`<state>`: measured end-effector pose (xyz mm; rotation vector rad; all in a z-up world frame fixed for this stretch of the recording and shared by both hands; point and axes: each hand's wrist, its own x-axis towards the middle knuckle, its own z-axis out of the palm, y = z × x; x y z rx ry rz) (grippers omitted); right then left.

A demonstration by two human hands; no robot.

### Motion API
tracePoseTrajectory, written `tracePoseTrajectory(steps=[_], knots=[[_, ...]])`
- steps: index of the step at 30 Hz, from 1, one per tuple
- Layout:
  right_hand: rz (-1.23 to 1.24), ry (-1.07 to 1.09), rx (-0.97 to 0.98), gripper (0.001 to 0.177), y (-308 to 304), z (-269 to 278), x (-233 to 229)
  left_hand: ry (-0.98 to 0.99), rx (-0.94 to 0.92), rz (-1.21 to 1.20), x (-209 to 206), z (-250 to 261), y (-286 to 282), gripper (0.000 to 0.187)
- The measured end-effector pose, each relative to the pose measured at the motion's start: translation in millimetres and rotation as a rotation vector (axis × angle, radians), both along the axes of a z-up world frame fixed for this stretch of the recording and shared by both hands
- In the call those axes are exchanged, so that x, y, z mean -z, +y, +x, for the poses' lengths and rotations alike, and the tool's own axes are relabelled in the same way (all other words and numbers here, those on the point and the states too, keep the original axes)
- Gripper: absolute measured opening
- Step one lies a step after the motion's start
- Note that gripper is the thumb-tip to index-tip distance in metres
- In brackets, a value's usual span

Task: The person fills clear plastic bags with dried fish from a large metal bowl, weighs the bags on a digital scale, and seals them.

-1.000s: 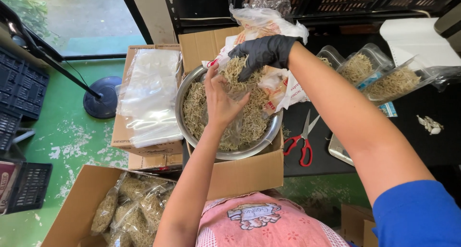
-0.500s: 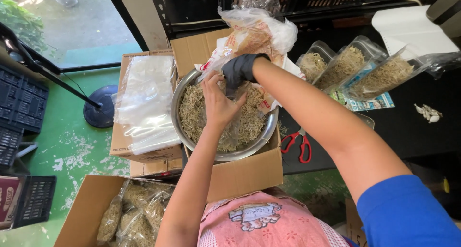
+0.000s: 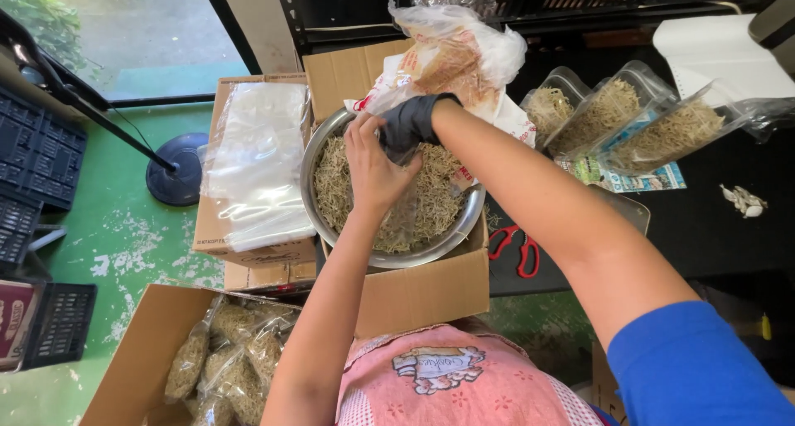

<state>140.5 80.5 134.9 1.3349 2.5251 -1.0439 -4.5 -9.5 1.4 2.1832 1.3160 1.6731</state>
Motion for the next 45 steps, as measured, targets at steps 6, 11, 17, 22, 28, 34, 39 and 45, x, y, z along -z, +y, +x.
tracePoseTrajectory(steps=[6, 11, 17, 22, 28, 34, 39, 45], knots=[[0.012, 0.551, 0.285, 0.025, 7.7, 27.5, 9.3, 0.226, -0.022, -0.287, -20.1, -26.1, 6.7, 0.052], [0.117, 0.422, -0.096, 0.033, 4.5, 88.7, 173.3, 0.668, 0.052, -0.566, -55.6, -54.5, 26.3, 0.054], [0.965, -0.537, -0.101, 0.063, -121.7, 18.8, 196.2, 0.899, 0.147, -0.657, -63.3, -59.4, 59.7, 0.031], [1.597, -0.782, -0.051, 0.059, -83.3, 43.6, 333.5, 0.748, 0.331, -0.587, -92.9, -62.2, 52.7, 0.015], [0.624, -0.034, 0.257, 0.027, -37.6, 69.9, 311.1, 0.510, 0.496, -0.461, -115.8, -83.6, 27.1, 0.012], [0.150, 0.377, 0.620, 0.083, -56.4, 63.8, 199.4, 0.401, 0.408, -0.447, -80.4, -97.1, 26.9, 0.019], [-0.058, 1.099, 0.620, 0.064, -37.1, 76.8, 113.0, 0.355, 0.421, -0.591, -80.5, -94.1, 21.0, 0.022], [-0.077, 1.024, 0.195, 0.047, -32.1, 56.0, 4.4, 0.413, 0.435, -0.743, -94.7, -78.1, 16.1, 0.009]])
